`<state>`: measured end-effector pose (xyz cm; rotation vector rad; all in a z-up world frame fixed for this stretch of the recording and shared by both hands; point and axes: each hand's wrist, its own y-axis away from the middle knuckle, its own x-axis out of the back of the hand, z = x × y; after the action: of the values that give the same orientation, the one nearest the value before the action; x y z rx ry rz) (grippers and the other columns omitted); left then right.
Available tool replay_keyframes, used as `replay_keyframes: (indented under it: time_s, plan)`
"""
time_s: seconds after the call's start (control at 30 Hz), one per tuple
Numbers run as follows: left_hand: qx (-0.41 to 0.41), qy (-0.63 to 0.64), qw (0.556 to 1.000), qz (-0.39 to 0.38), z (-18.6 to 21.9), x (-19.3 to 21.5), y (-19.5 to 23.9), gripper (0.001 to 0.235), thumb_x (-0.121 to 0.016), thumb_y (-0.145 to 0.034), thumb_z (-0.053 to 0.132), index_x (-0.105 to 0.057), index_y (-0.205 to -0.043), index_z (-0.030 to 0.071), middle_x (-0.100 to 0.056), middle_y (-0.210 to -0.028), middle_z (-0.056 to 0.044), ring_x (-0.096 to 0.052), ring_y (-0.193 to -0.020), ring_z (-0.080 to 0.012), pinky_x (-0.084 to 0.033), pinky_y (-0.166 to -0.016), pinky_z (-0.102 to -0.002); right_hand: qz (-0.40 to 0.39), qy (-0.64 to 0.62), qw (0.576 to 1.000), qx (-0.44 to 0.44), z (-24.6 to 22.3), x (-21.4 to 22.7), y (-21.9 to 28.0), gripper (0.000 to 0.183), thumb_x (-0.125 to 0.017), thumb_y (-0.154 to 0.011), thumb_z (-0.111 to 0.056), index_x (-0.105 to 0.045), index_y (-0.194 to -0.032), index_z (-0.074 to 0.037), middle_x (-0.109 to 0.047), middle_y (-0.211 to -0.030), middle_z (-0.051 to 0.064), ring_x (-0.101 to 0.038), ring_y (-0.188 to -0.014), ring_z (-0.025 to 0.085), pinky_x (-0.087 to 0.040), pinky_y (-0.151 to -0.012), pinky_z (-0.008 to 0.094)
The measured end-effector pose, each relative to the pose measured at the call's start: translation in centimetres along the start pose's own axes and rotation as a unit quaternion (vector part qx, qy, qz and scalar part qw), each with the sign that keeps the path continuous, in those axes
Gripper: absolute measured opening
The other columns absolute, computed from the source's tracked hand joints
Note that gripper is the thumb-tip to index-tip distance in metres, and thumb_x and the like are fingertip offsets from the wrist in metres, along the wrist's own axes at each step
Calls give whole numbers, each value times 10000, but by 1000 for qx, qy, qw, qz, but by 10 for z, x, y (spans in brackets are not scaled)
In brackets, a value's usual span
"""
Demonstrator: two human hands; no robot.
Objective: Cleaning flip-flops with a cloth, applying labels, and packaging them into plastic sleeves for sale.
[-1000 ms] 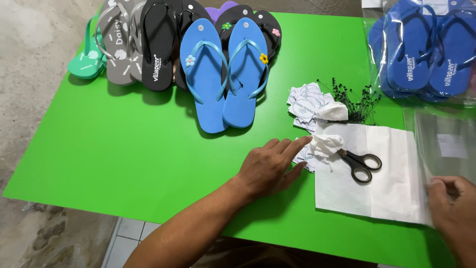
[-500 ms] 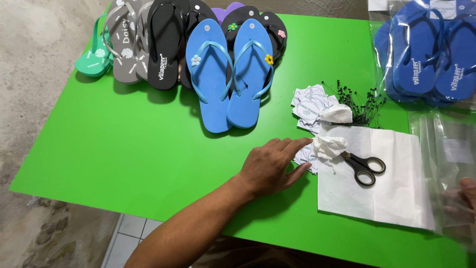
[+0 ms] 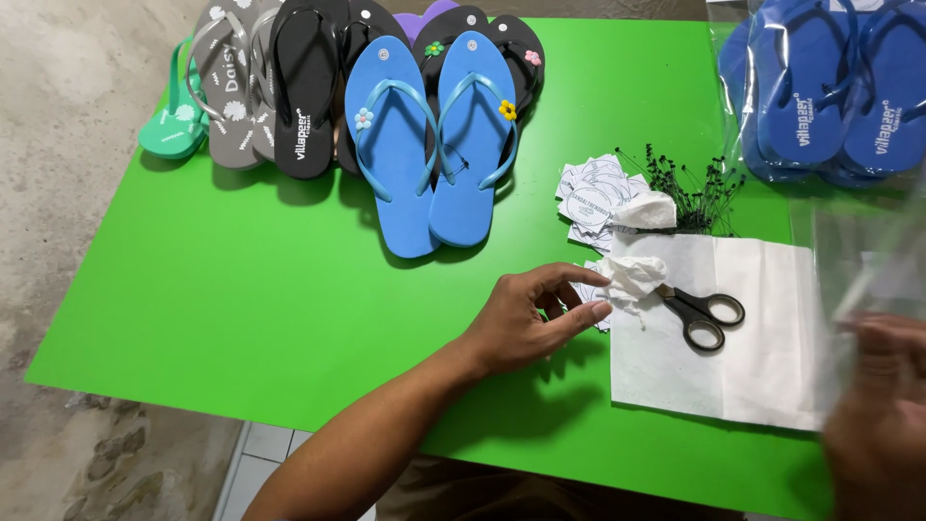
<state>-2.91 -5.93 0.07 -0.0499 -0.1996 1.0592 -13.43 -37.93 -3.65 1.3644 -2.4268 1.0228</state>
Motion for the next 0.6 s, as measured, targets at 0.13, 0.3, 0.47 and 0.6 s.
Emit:
replay_keyframes:
  time_s: [0.13, 0.3, 0.47, 0.6]
  plan:
    - [57, 58, 995, -60, 3, 2, -3, 429, -643, -939, 367, -671, -1211, 36, -762, -895, -195, -705, -580, -158, -617, -426, -261, -44, 18, 992, 119, -98, -49, 5, 159, -650, -1077, -59, -633, -1024, 91, -703, -1050, 249, -709, -1036, 357, -577, -1036, 474]
    - [152, 62, 984, -66, 21, 0, -5, 630, -705, -819, 431, -635, -1293, 21, -742, -846, -117, -695, -601, -177, -621, -435, -285, -253, -23, 949, 186, -112, -72, 20, 317, -557, -981, -344, -731, -1035, -84, -770, -1099, 101, -726, -1096, 258, -518, -1010, 444]
    - [167, 1, 986, -9, -3, -6, -3, 224, -709, -944, 222, -744, -1105, 71, -749, -795, -79, -653, -577, -128, -563, -488, -267, -144, 121, 982, 35, -79, -22, 8, 307, -665, -1015, -258, -725, -1203, -22, -732, -1230, 168, -679, -1145, 332, -517, -933, 445]
    - [188, 12, 982, -1, -3, -7, -4, 134, -687, -978, 164, -718, -999, 36, -745, -782, -97, -671, -513, -154, -578, -440, -290, -34, 175, 941, -289, -31, 7, -10, 609, -702, -1099, -295, -404, -1516, 36, -438, -1506, 380, -408, -1309, 616, -347, -982, 760]
